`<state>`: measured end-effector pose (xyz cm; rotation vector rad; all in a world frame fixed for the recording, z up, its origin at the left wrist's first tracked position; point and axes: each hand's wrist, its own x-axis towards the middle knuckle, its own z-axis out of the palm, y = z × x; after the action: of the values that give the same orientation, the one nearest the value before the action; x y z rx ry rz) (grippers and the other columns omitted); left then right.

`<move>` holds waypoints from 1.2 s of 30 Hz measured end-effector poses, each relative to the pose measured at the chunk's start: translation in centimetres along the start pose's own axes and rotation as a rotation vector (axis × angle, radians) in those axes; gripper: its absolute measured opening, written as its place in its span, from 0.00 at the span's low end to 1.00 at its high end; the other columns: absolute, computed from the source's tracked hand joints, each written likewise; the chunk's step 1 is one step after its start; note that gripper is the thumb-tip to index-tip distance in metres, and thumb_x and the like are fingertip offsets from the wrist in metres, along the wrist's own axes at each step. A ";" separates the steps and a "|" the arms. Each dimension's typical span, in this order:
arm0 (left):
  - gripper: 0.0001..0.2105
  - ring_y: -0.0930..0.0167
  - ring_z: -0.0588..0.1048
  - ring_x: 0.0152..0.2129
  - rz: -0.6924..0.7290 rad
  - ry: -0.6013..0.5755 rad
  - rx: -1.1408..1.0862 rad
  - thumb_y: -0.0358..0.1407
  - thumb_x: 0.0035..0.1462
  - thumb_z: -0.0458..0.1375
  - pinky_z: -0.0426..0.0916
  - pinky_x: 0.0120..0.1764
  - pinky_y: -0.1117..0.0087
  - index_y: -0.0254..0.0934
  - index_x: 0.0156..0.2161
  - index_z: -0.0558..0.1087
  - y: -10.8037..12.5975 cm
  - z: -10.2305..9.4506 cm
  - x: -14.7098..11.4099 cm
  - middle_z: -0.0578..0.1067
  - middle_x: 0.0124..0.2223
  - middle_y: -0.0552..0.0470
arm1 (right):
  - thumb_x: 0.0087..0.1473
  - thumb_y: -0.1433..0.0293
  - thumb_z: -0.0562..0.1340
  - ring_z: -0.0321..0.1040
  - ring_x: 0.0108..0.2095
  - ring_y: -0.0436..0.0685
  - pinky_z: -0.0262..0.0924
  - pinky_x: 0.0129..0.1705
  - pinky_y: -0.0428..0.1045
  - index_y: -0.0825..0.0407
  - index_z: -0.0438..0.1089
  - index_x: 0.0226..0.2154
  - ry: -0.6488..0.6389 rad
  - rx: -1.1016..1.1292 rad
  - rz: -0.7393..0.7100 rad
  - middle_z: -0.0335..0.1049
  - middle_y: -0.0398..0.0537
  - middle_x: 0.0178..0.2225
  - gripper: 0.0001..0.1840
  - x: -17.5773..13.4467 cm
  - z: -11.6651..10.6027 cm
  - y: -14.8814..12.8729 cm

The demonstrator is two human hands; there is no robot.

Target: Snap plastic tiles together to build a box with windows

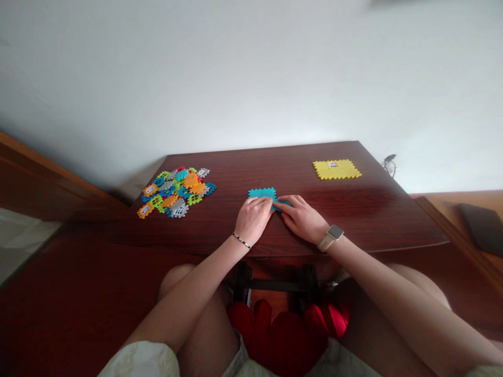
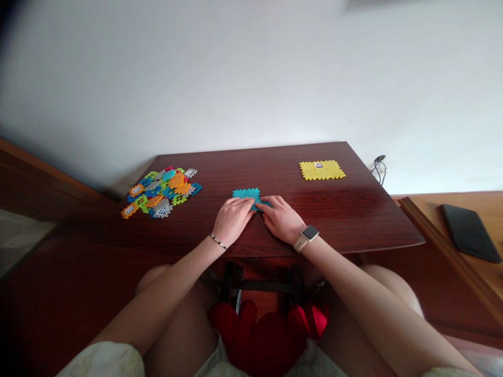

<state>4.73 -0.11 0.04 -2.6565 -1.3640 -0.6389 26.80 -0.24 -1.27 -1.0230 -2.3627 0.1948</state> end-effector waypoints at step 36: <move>0.26 0.55 0.57 0.77 -0.109 -0.311 -0.413 0.46 0.66 0.65 0.54 0.77 0.46 0.42 0.65 0.72 -12.2 -1.8 -1.6 0.61 0.78 0.40 | 0.70 0.56 0.64 0.68 0.63 0.73 0.66 0.66 0.71 0.46 0.74 0.64 -0.055 -0.025 0.137 0.73 0.60 0.62 0.25 -0.5 -1.8 2.9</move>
<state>-6.34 5.55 -0.33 -3.1329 -1.6169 -0.5909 29.89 1.33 -0.95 -1.2063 -2.3501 0.2480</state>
